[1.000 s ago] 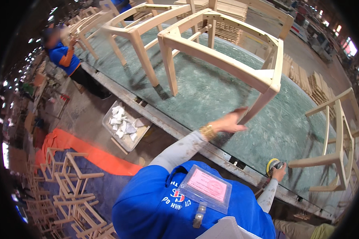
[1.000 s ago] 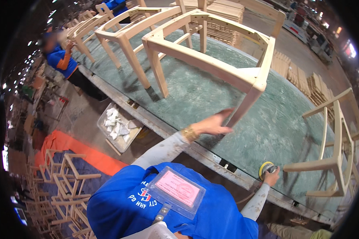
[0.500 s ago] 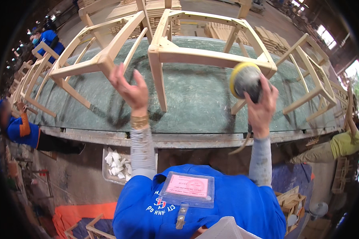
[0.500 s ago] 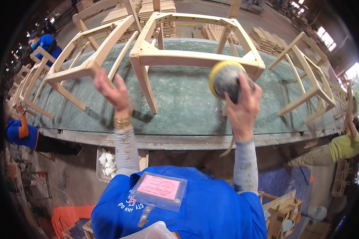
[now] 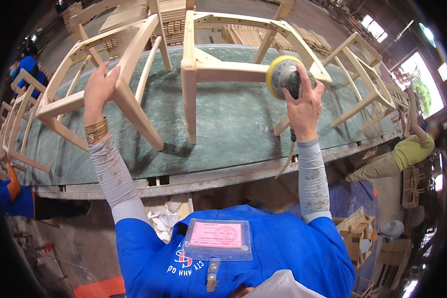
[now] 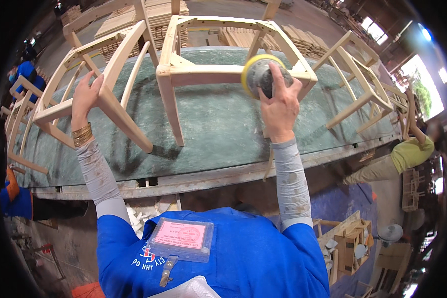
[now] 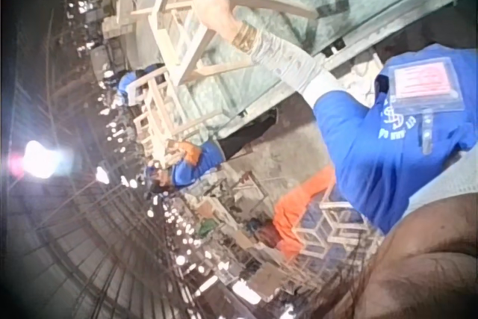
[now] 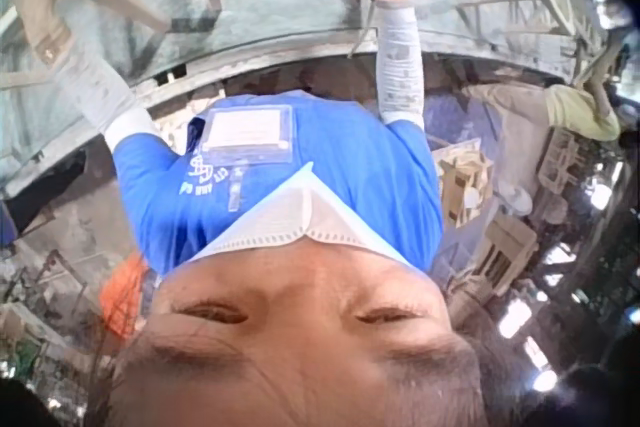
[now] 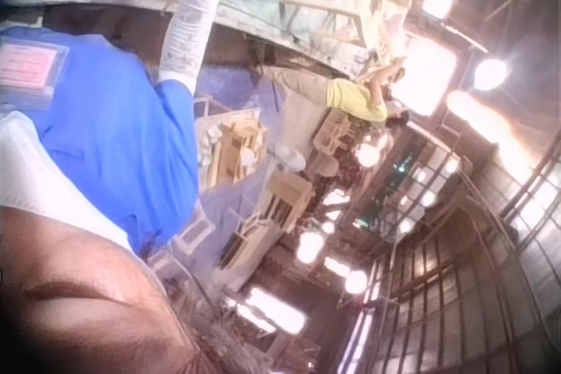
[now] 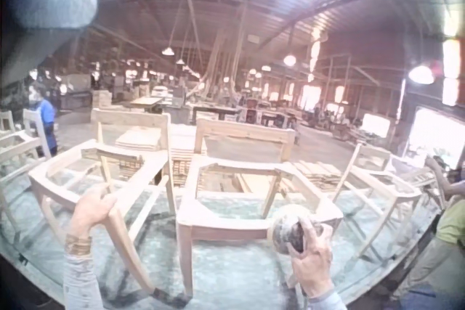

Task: The person uses a handheld orbital sander to smooth the surfaces of wooden chair frames. They hold the frame with one hand while operating the sander with the other, systematically moving the tool along the legs and crossbars. The person repositions the chair frame multiple times to access different sides.

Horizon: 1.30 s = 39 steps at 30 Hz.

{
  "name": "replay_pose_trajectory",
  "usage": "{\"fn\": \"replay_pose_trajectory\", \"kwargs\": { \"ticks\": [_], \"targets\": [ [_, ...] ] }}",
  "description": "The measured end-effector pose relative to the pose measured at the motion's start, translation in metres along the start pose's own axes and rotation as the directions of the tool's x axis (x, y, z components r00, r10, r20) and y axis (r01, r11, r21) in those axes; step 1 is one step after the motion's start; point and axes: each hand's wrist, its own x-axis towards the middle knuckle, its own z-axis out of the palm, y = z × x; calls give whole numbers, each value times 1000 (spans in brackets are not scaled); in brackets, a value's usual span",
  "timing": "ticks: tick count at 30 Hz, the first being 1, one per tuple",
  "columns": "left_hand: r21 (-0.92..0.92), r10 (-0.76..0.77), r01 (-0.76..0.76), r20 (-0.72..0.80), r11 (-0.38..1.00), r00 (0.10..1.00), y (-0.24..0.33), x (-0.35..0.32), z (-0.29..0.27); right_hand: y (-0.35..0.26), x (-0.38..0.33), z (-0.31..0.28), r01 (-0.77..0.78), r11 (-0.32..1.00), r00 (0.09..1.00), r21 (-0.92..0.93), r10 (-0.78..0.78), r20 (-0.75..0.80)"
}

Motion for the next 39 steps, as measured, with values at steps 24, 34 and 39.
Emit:
{"fn": "replay_pose_trajectory", "kwargs": {
  "ticks": [24, 34, 39],
  "targets": [
    [-96, -74, 73, -5, 993, 997, 12, -13, 0, 15, -21, 43, -213, 975, 894, 65, 221, -389],
    [-130, -75, 69, -37, 989, 997, 16, -15, 0, 5, -30, 71, -84, 971, 858, 224, 185, -480],
    [-85, -58, 55, -36, 995, 998, 17, -16, -1, -8, -25, 62, -167, 967, 864, 191, 237, -445]
  ]
}}
